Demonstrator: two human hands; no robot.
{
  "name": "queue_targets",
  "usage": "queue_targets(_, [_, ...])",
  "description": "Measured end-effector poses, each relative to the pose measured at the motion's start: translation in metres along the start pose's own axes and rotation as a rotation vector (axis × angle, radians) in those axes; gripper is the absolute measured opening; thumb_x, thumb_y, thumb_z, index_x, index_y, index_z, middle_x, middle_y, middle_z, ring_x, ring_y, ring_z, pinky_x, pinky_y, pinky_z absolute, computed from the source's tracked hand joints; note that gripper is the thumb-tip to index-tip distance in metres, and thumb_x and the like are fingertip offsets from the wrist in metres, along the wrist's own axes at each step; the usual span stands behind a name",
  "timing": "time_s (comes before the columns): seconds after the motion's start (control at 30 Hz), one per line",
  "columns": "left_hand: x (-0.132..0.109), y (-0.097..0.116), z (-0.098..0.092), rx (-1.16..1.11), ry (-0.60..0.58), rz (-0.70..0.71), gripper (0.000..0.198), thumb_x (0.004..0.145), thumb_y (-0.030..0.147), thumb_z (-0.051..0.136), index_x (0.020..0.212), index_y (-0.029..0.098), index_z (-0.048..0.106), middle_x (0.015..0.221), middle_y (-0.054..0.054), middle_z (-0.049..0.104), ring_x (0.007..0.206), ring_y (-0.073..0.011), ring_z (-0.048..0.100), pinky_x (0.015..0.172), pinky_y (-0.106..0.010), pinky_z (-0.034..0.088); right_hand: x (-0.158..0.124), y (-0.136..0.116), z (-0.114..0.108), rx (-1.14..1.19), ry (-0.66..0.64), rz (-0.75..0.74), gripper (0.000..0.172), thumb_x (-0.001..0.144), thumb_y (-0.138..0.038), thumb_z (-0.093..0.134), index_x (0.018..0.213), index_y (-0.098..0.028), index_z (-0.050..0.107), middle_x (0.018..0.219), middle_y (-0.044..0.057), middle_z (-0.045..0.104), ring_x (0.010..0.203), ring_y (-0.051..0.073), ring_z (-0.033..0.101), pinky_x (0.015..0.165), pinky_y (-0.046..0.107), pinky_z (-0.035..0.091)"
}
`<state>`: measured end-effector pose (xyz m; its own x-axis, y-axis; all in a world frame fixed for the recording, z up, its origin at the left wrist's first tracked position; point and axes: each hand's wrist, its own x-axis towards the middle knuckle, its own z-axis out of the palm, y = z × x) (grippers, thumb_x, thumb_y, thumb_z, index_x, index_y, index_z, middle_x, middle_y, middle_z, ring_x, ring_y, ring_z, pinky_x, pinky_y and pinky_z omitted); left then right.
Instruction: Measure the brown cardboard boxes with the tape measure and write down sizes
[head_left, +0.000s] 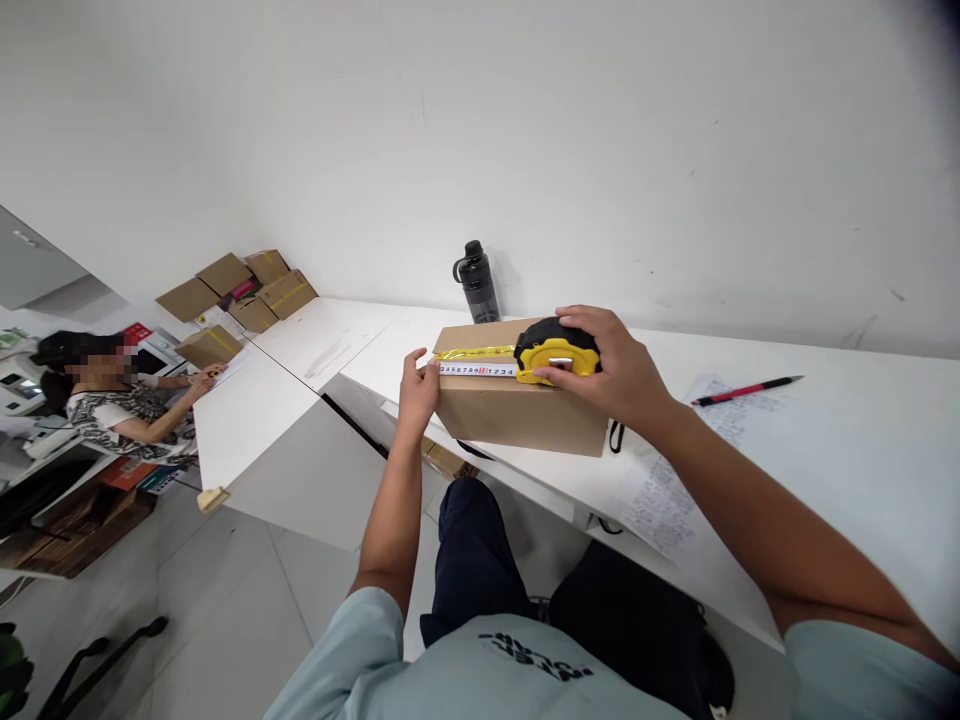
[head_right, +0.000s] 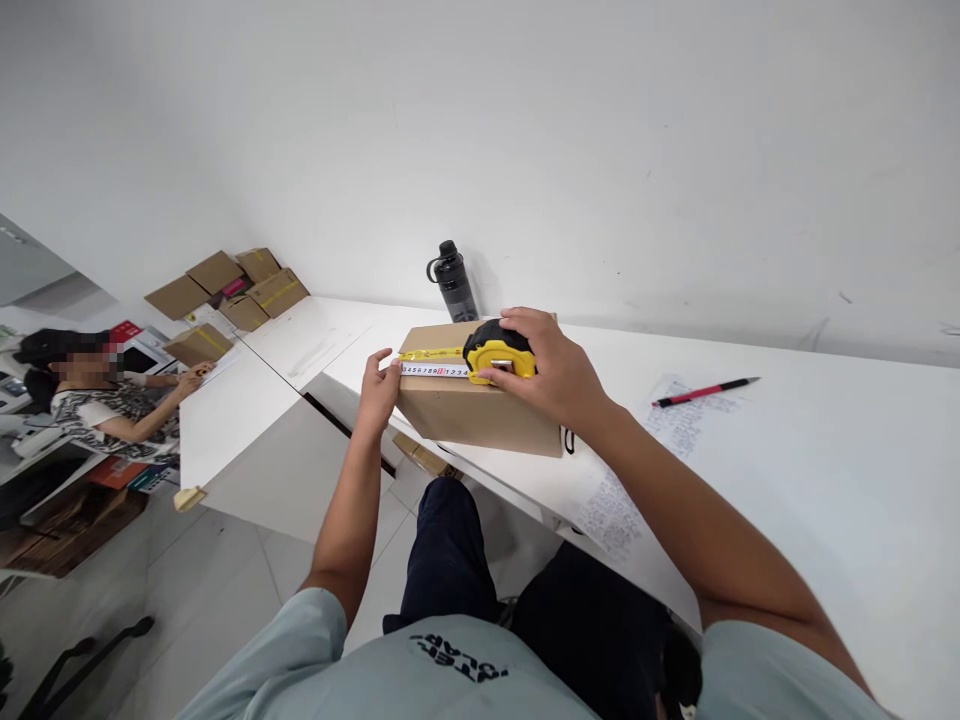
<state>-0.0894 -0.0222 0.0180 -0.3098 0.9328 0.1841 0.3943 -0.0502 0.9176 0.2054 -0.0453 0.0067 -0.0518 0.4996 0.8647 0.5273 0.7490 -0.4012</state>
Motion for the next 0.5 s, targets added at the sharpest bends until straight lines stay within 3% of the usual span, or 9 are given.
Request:
queue_targets(0.23, [0.000,0.002,0.002,-0.126,0.019,-0.063,0.033,0.098,0.034,0.070,0.126,0.021,0.058,0.096,-0.004,0.074,0.093,-0.0207,0.071,0.088,-0.032,0.053,0.006,-0.008,-0.007,-0.037,-0.064,0.002,0.044,0.092,-0.047,0.075,0.132,-0.030,0.067,0.136,0.010,0.070,0.123,0.032,0.070,0.099,0.051,0.065])
queue_targets(0.37, [0.001,0.003,0.002,-0.277,0.041,-0.168,0.034,0.099,0.029,0.070,0.129,0.020,0.054,0.125,-0.012,0.074,0.116,-0.0210,0.071,0.103,-0.033,0.054,0.011,-0.010,-0.018,-0.022,-0.121,-0.004,0.040,0.092,-0.046,0.073,0.128,-0.029,0.069,0.135,0.010,0.071,0.124,0.032,0.070,0.099,0.049,0.064])
queue_targets(0.5, [0.004,0.002,0.004,-0.337,0.037,-0.180,0.039,0.100,0.026,0.070,0.133,0.021,0.051,0.150,-0.015,0.064,0.134,-0.0211,0.066,0.114,-0.033,0.050,0.016,0.003,-0.048,-0.010,-0.180,0.102,0.041,0.089,-0.050,0.072,0.126,-0.032,0.069,0.134,0.007,0.071,0.125,0.034,0.069,0.099,0.052,0.063])
